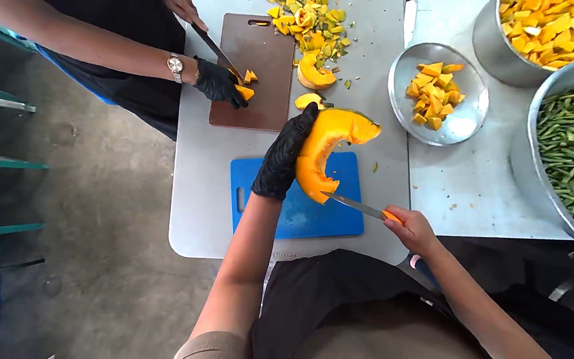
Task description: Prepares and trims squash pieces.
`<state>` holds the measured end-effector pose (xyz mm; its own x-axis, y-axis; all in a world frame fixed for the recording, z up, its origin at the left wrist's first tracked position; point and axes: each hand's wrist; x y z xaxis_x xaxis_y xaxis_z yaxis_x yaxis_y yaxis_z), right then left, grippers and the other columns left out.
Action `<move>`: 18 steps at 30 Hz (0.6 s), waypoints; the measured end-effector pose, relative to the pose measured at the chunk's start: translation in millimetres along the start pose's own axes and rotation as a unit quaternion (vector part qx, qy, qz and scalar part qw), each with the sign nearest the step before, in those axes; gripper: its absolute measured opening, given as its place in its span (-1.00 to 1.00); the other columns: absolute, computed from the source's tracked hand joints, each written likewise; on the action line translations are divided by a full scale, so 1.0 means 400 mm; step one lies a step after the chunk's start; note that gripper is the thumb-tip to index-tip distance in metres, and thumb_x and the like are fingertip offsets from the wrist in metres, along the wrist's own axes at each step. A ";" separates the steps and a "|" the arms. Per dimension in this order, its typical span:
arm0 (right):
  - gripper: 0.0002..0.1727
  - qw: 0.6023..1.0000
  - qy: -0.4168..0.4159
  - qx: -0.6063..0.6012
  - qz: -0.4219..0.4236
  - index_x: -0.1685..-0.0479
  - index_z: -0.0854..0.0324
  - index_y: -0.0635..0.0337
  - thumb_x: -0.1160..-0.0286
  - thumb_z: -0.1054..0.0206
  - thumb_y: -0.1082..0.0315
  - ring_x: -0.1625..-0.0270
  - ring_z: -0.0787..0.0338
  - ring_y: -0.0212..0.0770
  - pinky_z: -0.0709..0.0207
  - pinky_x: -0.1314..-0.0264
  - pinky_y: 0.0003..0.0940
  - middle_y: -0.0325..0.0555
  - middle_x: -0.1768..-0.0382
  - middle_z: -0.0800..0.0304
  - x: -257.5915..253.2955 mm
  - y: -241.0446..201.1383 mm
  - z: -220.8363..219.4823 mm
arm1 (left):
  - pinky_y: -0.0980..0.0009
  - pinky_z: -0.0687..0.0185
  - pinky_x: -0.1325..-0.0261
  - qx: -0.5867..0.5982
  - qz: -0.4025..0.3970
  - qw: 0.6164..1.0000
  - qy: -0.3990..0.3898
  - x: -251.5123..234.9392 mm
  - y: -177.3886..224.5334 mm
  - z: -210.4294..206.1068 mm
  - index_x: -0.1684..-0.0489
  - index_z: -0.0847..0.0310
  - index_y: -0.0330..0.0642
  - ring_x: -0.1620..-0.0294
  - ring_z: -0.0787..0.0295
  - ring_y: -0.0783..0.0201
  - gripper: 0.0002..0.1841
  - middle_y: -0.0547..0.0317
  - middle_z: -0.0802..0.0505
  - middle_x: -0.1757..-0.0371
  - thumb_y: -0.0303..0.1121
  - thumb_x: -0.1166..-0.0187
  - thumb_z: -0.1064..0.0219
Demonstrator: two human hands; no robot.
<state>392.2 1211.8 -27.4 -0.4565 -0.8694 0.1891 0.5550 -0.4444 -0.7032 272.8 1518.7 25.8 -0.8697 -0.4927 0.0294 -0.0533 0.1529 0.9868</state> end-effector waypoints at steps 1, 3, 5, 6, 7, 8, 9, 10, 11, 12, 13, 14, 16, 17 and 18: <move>0.04 1.000 0.011 -0.001 0.003 0.48 -0.59 0.28 -0.51 0.29 -0.62 0.65 -0.48 -0.20 -0.33 0.61 -0.17 -0.13 0.74 -0.42 0.005 -0.003 -0.005 | 0.29 -0.71 -0.28 0.003 -0.006 1.000 -0.006 0.002 0.007 -0.003 -0.53 -0.43 -0.19 -0.15 -0.75 0.35 -0.42 0.12 -0.77 -0.18 0.08 -0.87 0.14; 0.03 0.999 0.037 -0.009 0.017 0.50 -0.57 0.27 -0.52 0.30 -0.62 0.67 -0.45 -0.25 -0.30 0.63 -0.23 -0.16 0.76 -0.39 0.014 -0.008 -0.014 | 0.30 -0.73 -0.24 0.003 -0.013 1.000 -0.010 0.007 0.013 -0.007 -0.51 -0.45 -0.17 -0.12 -0.76 0.35 -0.43 0.13 -0.78 -0.15 0.07 -0.87 0.17; 0.02 0.998 0.046 -0.029 0.031 0.51 -0.55 0.26 -0.54 0.30 -0.61 0.68 -0.41 -0.32 -0.28 0.63 -0.32 -0.19 0.76 -0.37 0.023 -0.009 -0.015 | 0.26 -0.74 -0.24 -0.003 -0.012 1.000 -0.004 0.013 0.011 -0.006 -0.54 -0.44 -0.16 -0.13 -0.76 0.30 -0.41 0.08 -0.77 -0.18 0.09 -0.87 0.17; 0.02 0.998 0.048 -0.032 0.033 0.51 -0.55 0.25 -0.54 0.31 -0.61 0.67 -0.40 -0.35 -0.28 0.63 -0.34 -0.20 0.76 -0.36 0.027 -0.011 -0.014 | 0.25 -0.71 -0.28 -0.006 -0.013 1.000 -0.004 0.018 0.009 -0.004 -0.57 -0.42 -0.17 -0.17 -0.75 0.30 -0.40 0.07 -0.76 -0.22 0.09 -0.87 0.17; 0.02 0.998 0.050 -0.025 0.030 0.51 -0.55 0.25 -0.54 0.31 -0.61 0.68 -0.41 -0.34 -0.29 0.63 -0.33 -0.20 0.76 -0.36 0.030 -0.013 -0.012 | 0.25 -0.71 -0.29 -0.005 -0.013 1.000 -0.002 0.019 0.007 -0.002 -0.58 -0.41 -0.17 -0.18 -0.75 0.29 -0.40 0.06 -0.76 -0.23 0.10 -0.87 0.16; 0.03 0.998 0.049 -0.015 0.024 0.51 -0.57 0.26 -0.53 0.30 -0.61 0.69 -0.42 -0.31 -0.29 0.64 -0.29 -0.18 0.77 -0.38 0.034 -0.015 -0.010 | 0.24 -0.71 -0.28 -0.001 -0.012 1.000 0.000 0.022 0.008 -0.002 -0.59 -0.41 -0.17 -0.18 -0.75 0.27 -0.39 0.05 -0.76 -0.24 0.11 -0.86 0.14; 0.03 0.999 0.047 -0.006 0.017 0.50 -0.59 0.26 -0.52 0.29 -0.62 0.69 -0.44 -0.28 -0.30 0.64 -0.26 -0.17 0.77 -0.39 0.038 -0.014 -0.009 | 0.25 -0.71 -0.28 0.002 -0.012 1.000 0.000 0.025 0.012 -0.004 -0.59 -0.41 -0.17 -0.18 -0.74 0.28 -0.39 0.06 -0.75 -0.25 0.12 -0.85 0.13; 0.04 0.999 0.046 -0.001 0.012 0.48 -0.60 0.27 -0.52 0.29 -0.62 0.68 -0.45 -0.25 -0.32 0.63 -0.23 -0.16 0.76 -0.41 0.042 -0.013 -0.009 | 0.27 -0.69 -0.31 0.002 -0.014 1.000 -0.003 0.026 0.018 -0.007 -0.59 -0.41 -0.16 -0.20 -0.74 0.31 -0.39 0.08 -0.75 -0.26 0.11 -0.85 0.13; 0.04 0.999 0.046 0.004 0.008 0.48 -0.60 0.26 -0.51 0.29 -0.63 0.68 -0.45 -0.24 -0.31 0.63 -0.22 -0.16 0.77 -0.40 0.045 -0.012 -0.008 | 0.30 -0.69 -0.32 0.000 -0.017 1.000 -0.005 0.025 0.024 -0.011 -0.56 -0.42 -0.15 -0.20 -0.73 0.35 -0.41 0.13 -0.75 -0.24 0.10 -0.85 0.13; 0.04 0.999 0.047 0.008 0.005 0.49 -0.59 0.26 -0.50 0.30 -0.63 0.68 -0.45 -0.24 -0.31 0.63 -0.21 -0.16 0.77 -0.39 0.047 -0.013 -0.007 | 0.31 -0.67 -0.36 -0.005 -0.019 1.000 -0.005 0.026 0.029 -0.014 -0.58 -0.42 -0.16 -0.24 -0.72 0.36 -0.41 0.12 -0.74 -0.28 0.10 -0.85 0.13; 0.04 0.999 0.049 0.013 0.001 0.49 -0.59 0.26 -0.50 0.30 -0.64 0.68 -0.44 -0.24 -0.30 0.63 -0.21 -0.16 0.77 -0.38 0.048 -0.016 -0.007 | 0.27 -0.61 -0.45 -0.011 -0.023 1.000 -0.006 0.029 0.030 -0.013 -0.63 -0.40 -0.17 -0.33 -0.68 0.33 -0.39 0.09 -0.72 -0.38 0.08 -0.86 0.12; 0.04 0.998 0.052 0.019 -0.003 0.49 -0.59 0.26 -0.50 0.30 -0.63 0.68 -0.44 -0.23 -0.29 0.63 -0.20 -0.16 0.77 -0.38 0.049 -0.021 -0.008 | 0.25 -0.56 -0.51 -0.018 -0.030 0.999 -0.006 0.032 0.031 -0.013 -0.66 -0.38 -0.18 -0.39 -0.65 0.31 -0.39 0.06 -0.69 -0.44 0.06 -0.86 0.11; 0.05 0.998 0.060 0.026 -0.012 0.48 -0.59 0.27 -0.48 0.30 -0.64 0.68 -0.45 -0.20 -0.30 0.64 -0.17 -0.14 0.77 -0.39 0.048 -0.028 -0.013 | 0.25 -0.53 -0.55 -0.035 -0.037 0.999 -0.005 0.037 0.031 -0.018 -0.68 -0.38 -0.18 -0.45 -0.61 0.30 -0.41 0.05 -0.65 -0.50 0.03 -0.87 0.11; 0.06 0.997 0.064 0.031 -0.015 0.49 -0.58 0.27 -0.48 0.32 -0.65 0.69 -0.46 -0.19 -0.30 0.65 -0.16 -0.13 0.77 -0.39 0.047 -0.032 -0.017 | 0.26 -0.54 -0.53 -0.039 -0.039 0.998 -0.006 0.039 0.031 -0.021 -0.67 -0.39 -0.18 -0.44 -0.62 0.31 -0.41 0.05 -0.65 -0.50 0.03 -0.87 0.12; 0.06 0.997 0.067 0.035 -0.018 0.49 -0.58 0.27 -0.48 0.32 -0.64 0.69 -0.47 -0.18 -0.30 0.64 -0.15 -0.12 0.77 -0.40 0.046 -0.036 -0.020 | 0.26 -0.55 -0.52 -0.037 -0.039 0.998 -0.010 0.042 0.030 -0.025 -0.67 -0.38 -0.18 -0.43 -0.62 0.31 -0.41 0.05 -0.65 -0.50 0.03 -0.87 0.12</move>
Point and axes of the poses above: each hand's wrist, its own x-axis away from the middle knuckle, its own z-axis out of the back of the hand, y = z × x
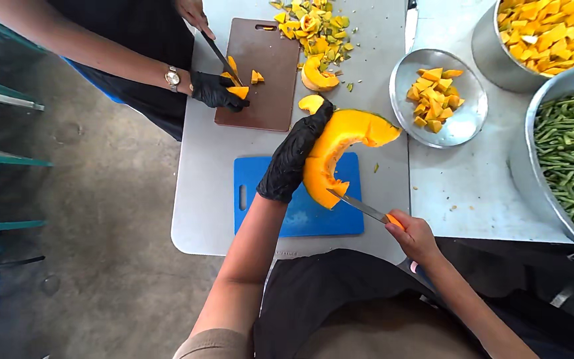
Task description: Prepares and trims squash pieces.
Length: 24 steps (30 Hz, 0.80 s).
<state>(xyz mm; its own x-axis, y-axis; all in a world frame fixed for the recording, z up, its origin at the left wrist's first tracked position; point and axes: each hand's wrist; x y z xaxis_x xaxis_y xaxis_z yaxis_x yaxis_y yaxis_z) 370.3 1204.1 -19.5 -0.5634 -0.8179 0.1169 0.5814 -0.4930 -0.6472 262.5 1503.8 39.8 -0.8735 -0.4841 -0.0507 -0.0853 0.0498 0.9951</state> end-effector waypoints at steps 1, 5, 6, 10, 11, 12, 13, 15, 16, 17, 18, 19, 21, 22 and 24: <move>0.05 1.000 0.001 0.002 -0.007 0.48 -0.59 0.29 -0.49 0.31 -0.63 0.68 -0.48 -0.15 -0.31 0.63 -0.13 -0.11 0.76 -0.41 -0.002 -0.007 -0.001 | 0.27 -0.54 -0.53 0.003 0.004 1.000 -0.003 0.003 0.002 -0.005 -0.67 -0.38 -0.18 -0.43 -0.62 0.32 -0.41 0.06 -0.65 -0.50 0.02 -0.87 0.12; 0.09 0.999 0.013 0.023 -0.031 0.41 -0.62 0.35 -0.47 0.31 -0.63 0.65 -0.55 -0.03 -0.36 0.61 -0.02 -0.02 0.73 -0.48 -0.009 -0.025 -0.007 | 0.29 -0.57 -0.50 0.032 0.035 0.999 -0.003 0.012 -0.005 -0.036 -0.66 -0.37 -0.19 -0.40 -0.64 0.35 -0.42 0.07 -0.67 -0.48 0.01 -0.89 0.13; 0.09 0.999 0.025 0.034 -0.033 0.39 -0.63 0.36 -0.47 0.30 -0.63 0.64 -0.58 0.00 -0.38 0.60 0.01 0.02 0.72 -0.50 -0.009 -0.026 -0.009 | 0.28 -0.53 -0.55 0.039 0.035 0.999 -0.003 0.016 -0.011 -0.038 -0.72 -0.32 -0.17 -0.47 -0.60 0.33 -0.41 0.07 -0.62 -0.55 0.01 -0.89 0.13; 0.13 0.992 0.102 0.074 -0.030 0.38 -0.64 0.43 -0.48 0.31 -0.62 0.61 -0.64 0.10 -0.41 0.60 0.07 0.13 0.67 -0.58 -0.009 -0.028 -0.027 | 0.32 -0.55 -0.52 0.044 0.047 0.998 0.013 0.021 -0.013 -0.049 -0.74 -0.28 -0.14 -0.44 -0.61 0.38 -0.43 0.09 -0.62 -0.54 -0.02 -0.90 0.17; 0.13 0.990 0.113 0.073 -0.033 0.37 -0.64 0.44 -0.49 0.31 -0.62 0.61 -0.64 0.11 -0.42 0.59 0.07 0.13 0.67 -0.58 -0.013 -0.031 -0.029 | 0.29 -0.53 -0.55 0.050 0.044 0.998 0.016 0.026 -0.021 -0.049 -0.76 -0.24 -0.17 -0.47 -0.60 0.35 -0.41 0.06 -0.60 -0.56 -0.02 -0.90 0.18; 0.12 0.991 0.111 0.067 -0.037 0.37 -0.64 0.43 -0.49 0.31 -0.61 0.61 -0.64 0.08 -0.42 0.59 0.05 0.12 0.67 -0.57 -0.017 -0.033 -0.028 | 0.27 -0.54 -0.55 0.054 0.045 0.997 0.023 0.031 -0.031 -0.051 -0.77 -0.23 -0.17 -0.47 -0.60 0.33 -0.40 0.04 -0.61 -0.56 0.00 -0.90 0.18; 0.11 0.994 0.092 0.050 -0.041 0.36 -0.64 0.41 -0.50 0.32 -0.61 0.61 -0.61 0.04 -0.41 0.58 0.02 0.08 0.69 -0.55 -0.021 -0.031 -0.023 | 0.26 -0.56 -0.54 0.056 0.049 0.997 0.030 0.035 -0.039 -0.054 -0.77 -0.23 -0.15 -0.47 -0.61 0.32 -0.40 0.05 -0.62 -0.55 0.01 -0.90 0.18; 0.10 0.999 0.029 0.009 -0.028 0.37 -0.63 0.38 -0.51 0.34 -0.62 0.61 -0.57 -0.05 -0.40 0.57 -0.04 0.01 0.70 -0.51 -0.021 -0.009 -0.010 | 0.24 -0.54 -0.55 0.053 0.053 0.997 0.030 0.041 -0.048 -0.051 -0.79 -0.21 -0.13 -0.48 -0.60 0.30 -0.39 0.04 -0.61 -0.57 0.02 -0.90 0.18; 0.09 1.000 0.000 -0.006 -0.016 0.39 -0.63 0.36 -0.52 0.34 -0.61 0.62 -0.55 -0.08 -0.39 0.56 -0.06 -0.02 0.71 -0.49 -0.020 0.006 -0.004 | 0.24 -0.56 -0.53 0.053 0.055 0.997 0.029 0.040 -0.046 -0.049 -0.78 -0.22 -0.13 -0.47 -0.61 0.29 -0.40 0.04 -0.62 -0.56 0.02 -0.90 0.18; 0.08 1.000 -0.021 -0.012 -0.008 0.40 -0.62 0.34 -0.53 0.35 -0.60 0.61 -0.54 -0.10 -0.38 0.56 -0.08 -0.05 0.71 -0.47 -0.018 0.020 0.000 | 0.23 -0.59 -0.50 0.055 0.062 0.996 0.029 0.039 -0.041 -0.047 -0.76 -0.25 -0.12 -0.44 -0.63 0.29 -0.41 0.05 -0.63 -0.53 0.02 -0.90 0.17; 0.07 1.000 -0.027 -0.007 -0.006 0.41 -0.61 0.33 -0.53 0.34 -0.60 0.62 -0.53 -0.11 -0.37 0.56 -0.08 -0.06 0.72 -0.46 -0.016 0.028 0.003 | 0.23 -0.59 -0.51 0.052 0.065 0.996 0.024 0.040 -0.034 -0.045 -0.76 -0.27 -0.11 -0.45 -0.63 0.29 -0.40 0.06 -0.63 -0.54 0.03 -0.89 0.17; 0.07 1.000 -0.022 0.008 -0.011 0.41 -0.61 0.34 -0.52 0.33 -0.61 0.62 -0.55 -0.07 -0.36 0.57 -0.05 -0.04 0.72 -0.46 -0.017 0.029 0.006 | 0.23 -0.58 -0.52 0.050 0.066 0.996 0.020 0.039 -0.028 -0.046 -0.76 -0.28 -0.11 -0.45 -0.63 0.30 -0.40 0.06 -0.64 -0.54 0.04 -0.89 0.16; 0.09 0.998 0.022 0.050 -0.024 0.36 -0.63 0.41 -0.52 0.29 -0.59 0.60 -0.62 0.07 -0.40 0.57 0.07 0.09 0.69 -0.54 -0.017 0.015 0.007 | 0.23 -0.57 -0.52 0.054 0.066 0.996 0.019 0.038 -0.024 -0.052 -0.73 -0.30 -0.12 -0.44 -0.64 0.29 -0.41 0.05 -0.65 -0.52 0.04 -0.89 0.15; 0.09 0.996 0.056 0.067 -0.027 0.35 -0.64 0.44 -0.52 0.26 -0.58 0.59 -0.65 0.12 -0.42 0.57 0.10 0.14 0.66 -0.57 -0.017 0.006 0.001 | 0.24 -0.58 -0.51 0.059 0.067 0.996 0.022 0.038 -0.024 -0.056 -0.73 -0.31 -0.11 -0.43 -0.65 0.31 -0.41 0.07 -0.66 -0.50 0.04 -0.89 0.16; 0.06 0.990 0.107 0.084 -0.034 0.35 -0.64 0.46 -0.53 0.21 -0.55 0.58 -0.66 0.14 -0.43 0.57 0.10 0.15 0.64 -0.59 -0.021 -0.011 -0.015 | 0.28 -0.60 -0.49 0.070 0.068 0.995 0.030 0.038 -0.026 -0.066 -0.73 -0.30 -0.10 -0.40 -0.66 0.35 -0.42 0.10 -0.68 -0.48 0.02 -0.90 0.17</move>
Point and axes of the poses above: each hand's wrist, its own x-axis away from the middle knuckle, its own z-axis out of the back of the hand, y = z × x
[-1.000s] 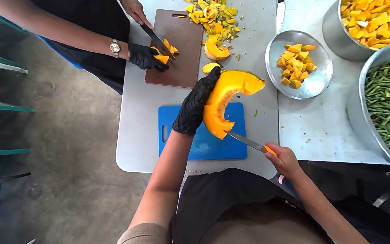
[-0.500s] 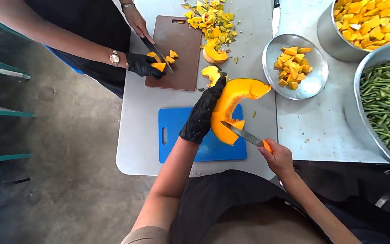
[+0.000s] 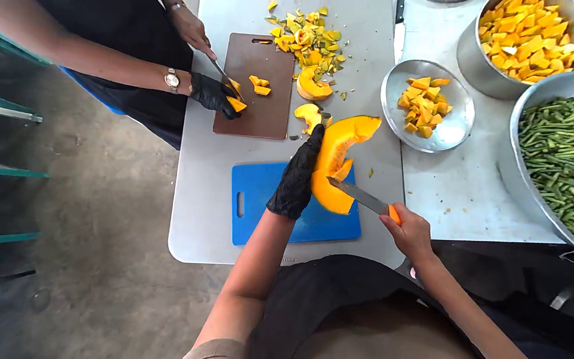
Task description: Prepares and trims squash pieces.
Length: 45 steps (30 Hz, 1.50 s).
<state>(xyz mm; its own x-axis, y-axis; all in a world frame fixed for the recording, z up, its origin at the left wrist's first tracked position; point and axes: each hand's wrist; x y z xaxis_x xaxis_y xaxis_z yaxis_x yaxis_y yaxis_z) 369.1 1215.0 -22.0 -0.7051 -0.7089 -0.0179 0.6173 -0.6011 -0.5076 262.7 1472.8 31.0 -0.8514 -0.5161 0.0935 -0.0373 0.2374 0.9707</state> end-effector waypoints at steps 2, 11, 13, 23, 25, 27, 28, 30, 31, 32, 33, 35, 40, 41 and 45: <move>0.04 1.000 0.013 0.000 -0.014 0.34 -0.63 0.46 -0.54 0.18 -0.53 0.57 -0.65 0.14 -0.43 0.56 0.09 0.14 0.64 -0.59 -0.002 -0.017 -0.008 | 0.31 -0.59 -0.49 0.011 -0.003 1.000 0.009 0.003 -0.008 -0.008 -0.73 -0.28 -0.13 -0.40 -0.65 0.38 -0.44 0.10 -0.67 -0.47 -0.02 -0.91 0.18; 0.05 0.993 -0.106 -0.043 0.017 0.36 -0.63 0.43 -0.52 0.21 -0.56 0.57 -0.62 0.11 -0.42 0.54 0.11 0.09 0.67 -0.54 -0.020 0.044 0.012 | 0.31 -0.61 -0.45 0.004 0.040 0.999 0.000 0.002 -0.001 0.004 -0.72 -0.33 -0.06 -0.36 -0.67 0.38 -0.44 0.14 -0.69 -0.46 0.02 -0.89 0.14; 0.05 0.999 -0.050 0.002 0.005 0.33 -0.63 0.48 -0.51 0.15 -0.54 0.53 -0.69 0.23 -0.46 0.52 0.18 0.19 0.62 -0.60 -0.020 0.023 0.007 | 0.32 -0.61 -0.45 0.006 0.043 0.999 0.005 0.004 -0.007 -0.002 -0.71 -0.34 -0.06 -0.36 -0.67 0.39 -0.44 0.14 -0.69 -0.45 0.02 -0.90 0.15; 0.02 0.998 0.022 0.030 -0.059 0.26 -0.65 0.52 -0.52 0.07 -0.51 0.45 -0.76 0.28 -0.52 0.47 0.20 0.27 0.52 -0.69 -0.025 -0.036 -0.052 | 0.26 -0.53 -0.55 -0.024 0.035 0.998 0.056 -0.014 -0.048 0.001 -0.74 -0.27 -0.14 -0.48 -0.60 0.32 -0.38 0.03 -0.63 -0.53 0.07 -0.90 0.21; 0.01 0.997 0.021 0.028 -0.065 0.24 -0.66 0.53 -0.54 0.06 -0.49 0.43 -0.77 0.30 -0.53 0.45 0.21 0.29 0.50 -0.71 -0.026 -0.042 -0.054 | 0.24 -0.53 -0.54 -0.036 0.048 0.995 0.076 -0.016 -0.048 -0.003 -0.73 -0.29 -0.14 -0.47 -0.60 0.29 -0.37 0.00 -0.62 -0.53 0.08 -0.89 0.21; 0.02 0.997 0.031 0.032 -0.063 0.24 -0.66 0.52 -0.53 0.08 -0.50 0.44 -0.77 0.28 -0.52 0.47 0.19 0.27 0.51 -0.71 -0.032 -0.042 -0.060 | 0.26 -0.56 -0.50 -0.011 0.058 0.994 0.091 -0.020 -0.046 -0.009 -0.70 -0.33 -0.12 -0.43 -0.62 0.32 -0.39 0.03 -0.65 -0.48 0.08 -0.89 0.21; 0.03 0.997 0.040 0.036 -0.061 0.25 -0.66 0.52 -0.53 0.10 -0.51 0.46 -0.77 0.26 -0.52 0.48 0.18 0.26 0.51 -0.71 -0.036 -0.041 -0.064 | 0.29 -0.61 -0.44 0.015 0.062 0.993 0.096 -0.022 -0.044 -0.013 -0.67 -0.36 -0.10 -0.38 -0.66 0.34 -0.41 0.07 -0.69 -0.42 0.08 -0.89 0.20; 0.03 0.996 0.054 0.039 -0.065 0.26 -0.65 0.52 -0.53 0.10 -0.51 0.45 -0.77 0.25 -0.52 0.48 0.17 0.25 0.51 -0.70 -0.044 -0.047 -0.067 | 0.31 -0.67 -0.36 0.079 0.088 0.988 0.101 -0.020 -0.041 -0.021 -0.63 -0.39 -0.03 -0.30 -0.70 0.38 -0.44 0.15 -0.73 -0.35 0.09 -0.89 0.20; 0.04 0.995 0.056 0.038 -0.069 0.26 -0.65 0.52 -0.53 0.11 -0.51 0.46 -0.77 0.25 -0.52 0.48 0.16 0.25 0.51 -0.71 -0.049 -0.051 -0.067 | 0.31 -0.71 -0.29 0.103 0.105 0.983 0.111 -0.019 -0.042 -0.028 -0.59 -0.42 0.01 -0.25 -0.73 0.38 -0.45 0.19 -0.76 -0.30 0.10 -0.88 0.20; 0.04 0.996 0.051 0.034 -0.070 0.26 -0.65 0.52 -0.54 0.12 -0.52 0.47 -0.76 0.24 -0.51 0.48 0.16 0.24 0.52 -0.70 -0.054 -0.054 -0.064 | 0.30 -0.72 -0.26 0.113 0.122 0.978 0.122 -0.016 -0.043 -0.032 -0.58 -0.43 0.05 -0.23 -0.74 0.37 -0.45 0.20 -0.77 -0.28 0.12 -0.88 0.20; 0.03 0.997 0.034 0.022 -0.068 0.27 -0.65 0.51 -0.55 0.12 -0.50 0.48 -0.75 0.23 -0.51 0.48 0.16 0.23 0.54 -0.68 -0.058 -0.053 -0.059 | 0.27 -0.73 -0.23 0.113 0.131 0.976 0.132 -0.013 -0.045 -0.035 -0.56 -0.45 0.06 -0.21 -0.75 0.34 -0.44 0.18 -0.78 -0.25 0.14 -0.87 0.20; -0.01 0.998 -0.029 -0.019 -0.052 0.28 -0.65 0.47 -0.58 0.13 -0.48 0.50 -0.70 0.18 -0.49 0.46 0.15 0.17 0.59 -0.63 -0.065 -0.032 -0.041 | 0.28 -0.73 -0.25 0.104 0.117 0.980 0.123 -0.011 -0.044 -0.031 -0.58 -0.44 0.04 -0.21 -0.75 0.35 -0.44 0.17 -0.78 -0.26 0.12 -0.87 0.20; -0.03 0.999 -0.032 0.014 -0.025 0.23 -0.66 0.53 -0.57 0.04 -0.44 0.42 -0.75 0.31 -0.50 0.40 0.26 0.29 0.52 -0.69 -0.078 0.004 -0.019 | 0.36 -0.70 -0.30 0.110 0.111 0.985 0.066 0.003 -0.044 -0.022 -0.60 -0.43 -0.01 -0.23 -0.74 0.41 -0.49 0.20 -0.78 -0.28 0.03 -0.90 0.15; -0.04 0.999 -0.010 0.028 -0.027 0.22 -0.66 0.54 -0.57 0.01 -0.42 0.39 -0.77 0.33 -0.52 0.38 0.26 0.31 0.49 -0.71 -0.081 0.002 -0.023 | 0.36 -0.71 -0.29 0.116 0.115 0.985 0.063 0.006 -0.047 -0.027 -0.61 -0.41 -0.01 -0.23 -0.74 0.41 -0.50 0.19 -0.77 -0.29 0.02 -0.90 0.14; -0.05 0.996 0.060 0.061 -0.041 0.22 -0.65 0.54 -0.55 -0.05 -0.43 0.37 -0.81 0.32 -0.55 0.40 0.23 0.33 0.44 -0.73 -0.093 -0.006 -0.052 | 0.31 -0.67 -0.33 0.142 0.075 0.987 0.027 0.010 -0.121 -0.031 -0.60 -0.43 -0.08 -0.26 -0.72 0.35 -0.44 0.11 -0.75 -0.30 0.07 -0.88 0.14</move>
Point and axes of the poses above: each hand's wrist, its own x-axis away from the middle knuckle, its own z-axis out of the back of the hand, y = z × x
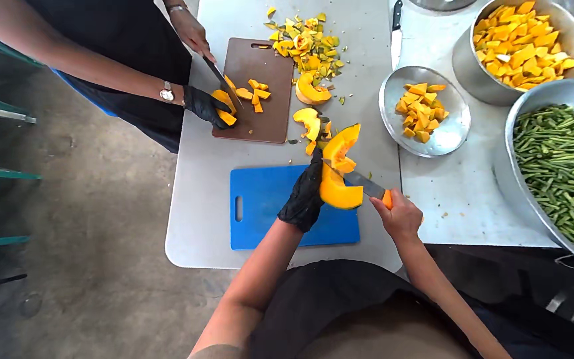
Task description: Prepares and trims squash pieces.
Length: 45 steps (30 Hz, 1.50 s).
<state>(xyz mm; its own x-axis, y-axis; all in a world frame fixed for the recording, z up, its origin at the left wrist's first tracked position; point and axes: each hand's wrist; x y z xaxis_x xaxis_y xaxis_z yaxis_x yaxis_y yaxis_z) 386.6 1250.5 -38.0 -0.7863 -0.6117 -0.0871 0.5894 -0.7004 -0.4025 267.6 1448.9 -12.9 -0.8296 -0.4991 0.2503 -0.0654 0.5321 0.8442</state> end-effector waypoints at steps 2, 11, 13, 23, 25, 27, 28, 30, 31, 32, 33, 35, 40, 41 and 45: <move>-0.06 1.000 0.016 0.001 -0.003 0.25 -0.65 0.54 -0.55 -0.06 -0.42 0.39 -0.80 0.31 -0.54 0.42 0.22 0.32 0.46 -0.72 -0.011 -0.005 -0.013 | 0.33 -0.75 -0.11 -0.015 0.059 0.997 0.045 0.015 0.023 -0.034 -0.44 -0.53 -0.05 -0.07 -0.78 0.34 -0.44 0.13 -0.81 -0.11 0.13 -0.87 0.18; -0.03 0.988 -0.058 -0.136 0.037 0.21 -0.68 0.51 -0.38 -0.16 -0.49 0.39 -0.71 0.12 -0.52 0.31 0.13 0.19 0.46 -0.71 -0.039 0.028 0.035 | 0.48 -0.76 0.09 -0.037 -0.019 0.996 -0.079 0.026 0.077 0.044 -0.29 -0.55 0.13 0.12 -0.79 0.49 -0.61 0.38 -0.82 0.05 0.09 -0.81 0.00; -0.07 0.984 -0.091 -0.148 0.023 0.11 -0.67 0.54 -0.34 -0.28 -0.42 0.34 -0.73 0.12 -0.54 0.24 0.14 0.22 0.41 -0.73 -0.050 0.022 0.041 | 0.42 -0.79 -0.04 -0.053 -0.025 0.992 -0.115 0.016 0.086 0.039 -0.56 -0.50 0.18 -0.02 -0.80 0.44 -0.51 0.28 -0.82 -0.18 0.11 -0.84 0.08; -0.15 0.993 -0.019 -0.115 -0.035 0.18 -0.71 0.52 -0.37 -0.29 -0.34 0.37 -0.76 0.20 -0.51 0.29 0.22 0.24 0.46 -0.75 -0.035 -0.029 -0.008 | 0.39 -0.57 -0.47 -0.130 0.004 0.991 0.007 0.013 0.091 -0.019 -0.76 -0.29 0.06 -0.43 -0.62 0.47 -0.46 0.22 -0.63 -0.55 0.02 -0.90 0.16; -0.18 0.991 -0.028 -0.117 -0.054 0.13 -0.72 0.51 -0.38 -0.33 -0.31 0.34 -0.78 0.22 -0.52 0.25 0.25 0.26 0.44 -0.77 -0.036 -0.041 -0.017 | 0.39 -0.63 -0.36 -0.145 0.036 0.986 0.069 0.002 0.089 -0.033 -0.65 -0.41 0.00 -0.29 -0.69 0.46 -0.46 0.18 -0.73 -0.39 0.04 -0.90 0.18; -0.17 0.984 -0.085 -0.144 -0.066 0.10 -0.72 0.49 -0.43 -0.29 -0.33 0.31 -0.76 0.16 -0.53 0.18 0.23 0.21 0.43 -0.76 -0.047 -0.033 -0.020 | 0.34 -0.69 -0.25 -0.127 0.055 0.985 0.102 -0.010 0.074 -0.032 -0.55 -0.49 -0.03 -0.19 -0.74 0.40 -0.46 0.13 -0.77 -0.28 0.07 -0.88 0.16; -0.17 0.976 -0.126 -0.164 -0.065 0.12 -0.71 0.47 -0.46 -0.25 -0.35 0.32 -0.71 0.05 -0.52 0.17 0.16 0.13 0.44 -0.72 -0.057 -0.019 -0.024 | 0.32 -0.69 -0.25 -0.112 0.050 0.988 0.098 -0.019 0.063 -0.024 -0.54 -0.50 -0.05 -0.19 -0.74 0.38 -0.45 0.11 -0.78 -0.27 0.08 -0.88 0.15; -0.16 0.961 -0.193 -0.190 -0.060 0.19 -0.69 0.40 -0.46 -0.18 -0.41 0.34 -0.60 -0.16 -0.48 0.18 -0.03 -0.05 0.47 -0.65 -0.076 0.019 -0.041 | 0.33 -0.67 -0.32 -0.081 0.007 0.995 0.054 -0.038 0.022 0.009 -0.58 -0.45 -0.12 -0.24 -0.72 0.37 -0.45 0.08 -0.75 -0.31 0.04 -0.89 0.14; -0.15 0.959 -0.206 -0.185 -0.061 0.18 -0.69 0.40 -0.46 -0.16 -0.41 0.32 -0.63 -0.13 -0.49 0.15 0.01 -0.02 0.44 -0.67 -0.085 0.030 -0.046 | 0.36 -0.65 -0.34 -0.078 -0.003 0.996 0.038 -0.043 0.011 0.019 -0.61 -0.41 -0.14 -0.26 -0.71 0.39 -0.46 0.09 -0.73 -0.34 0.01 -0.90 0.16; -0.15 0.961 -0.206 -0.168 -0.071 0.10 -0.70 0.44 -0.48 -0.19 -0.39 0.23 -0.70 0.04 -0.50 0.06 0.15 0.12 0.37 -0.73 -0.093 0.030 -0.044 | 0.36 -0.65 -0.33 -0.088 0.012 0.995 0.045 -0.046 0.014 0.017 -0.62 -0.40 -0.13 -0.25 -0.70 0.39 -0.45 0.08 -0.73 -0.34 0.02 -0.90 0.17; -0.14 0.967 -0.194 -0.143 -0.086 0.01 -0.71 0.47 -0.48 -0.24 -0.37 0.13 -0.76 0.20 -0.51 -0.01 0.29 0.26 0.29 -0.78 -0.099 0.022 -0.040 | 0.35 -0.70 -0.21 -0.106 0.043 0.990 0.079 -0.048 0.027 0.003 -0.54 -0.48 -0.08 -0.15 -0.74 0.39 -0.44 0.10 -0.77 -0.25 0.07 -0.89 0.17; -0.15 0.978 -0.147 -0.102 -0.107 -0.07 -0.70 0.48 -0.46 -0.32 -0.34 0.08 -0.80 0.32 -0.52 -0.03 0.36 0.34 0.24 -0.81 -0.106 0.005 -0.050 | 0.30 -0.72 -0.13 -0.113 0.087 0.983 0.112 -0.058 0.038 -0.009 -0.51 -0.51 -0.04 -0.09 -0.75 0.35 -0.44 0.10 -0.78 -0.21 0.11 -0.88 0.18; -0.23 0.973 -0.153 -0.123 -0.123 0.00 -0.69 0.48 -0.51 -0.35 -0.26 0.16 -0.77 0.22 -0.54 0.01 0.26 0.28 0.30 -0.78 -0.124 -0.007 -0.096 | 0.21 -0.75 -0.07 -0.019 0.097 0.988 0.122 -0.095 0.005 -0.007 -0.43 -0.53 -0.12 -0.04 -0.78 0.26 -0.36 0.04 -0.81 -0.11 0.19 -0.85 0.22; -0.25 0.964 -0.185 -0.149 -0.118 0.04 -0.68 0.48 -0.55 -0.32 -0.25 0.20 -0.72 0.12 -0.53 0.03 0.18 0.20 0.33 -0.74 -0.130 0.004 -0.101 | 0.19 -0.73 -0.13 -0.028 0.099 0.987 0.120 -0.097 0.010 -0.005 -0.46 -0.52 -0.11 -0.09 -0.77 0.25 -0.35 0.03 -0.80 -0.15 0.20 -0.85 0.23; -0.24 0.955 -0.227 -0.156 -0.107 0.07 -0.68 0.45 -0.55 -0.27 -0.28 0.20 -0.70 0.07 -0.51 0.02 0.16 0.15 0.34 -0.72 -0.146 0.033 -0.108 | 0.16 -0.71 -0.21 -0.091 0.124 0.978 0.138 -0.096 0.029 -0.008 -0.51 -0.50 -0.08 -0.18 -0.75 0.22 -0.35 0.00 -0.77 -0.24 0.19 -0.85 0.24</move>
<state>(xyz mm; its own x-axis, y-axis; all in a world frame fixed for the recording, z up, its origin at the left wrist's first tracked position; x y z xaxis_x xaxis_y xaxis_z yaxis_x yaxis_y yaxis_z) 432.3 1292.7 -77.5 -0.6794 -0.6126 0.4038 0.2838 -0.7270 -0.6253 300.4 1472.2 -11.4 -0.6241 -0.5500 0.5550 0.2395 0.5415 0.8059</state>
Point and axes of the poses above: each hand's wrist, its own x-axis away from the middle knuckle, its own z-axis out of the back of the hand, y = z × x
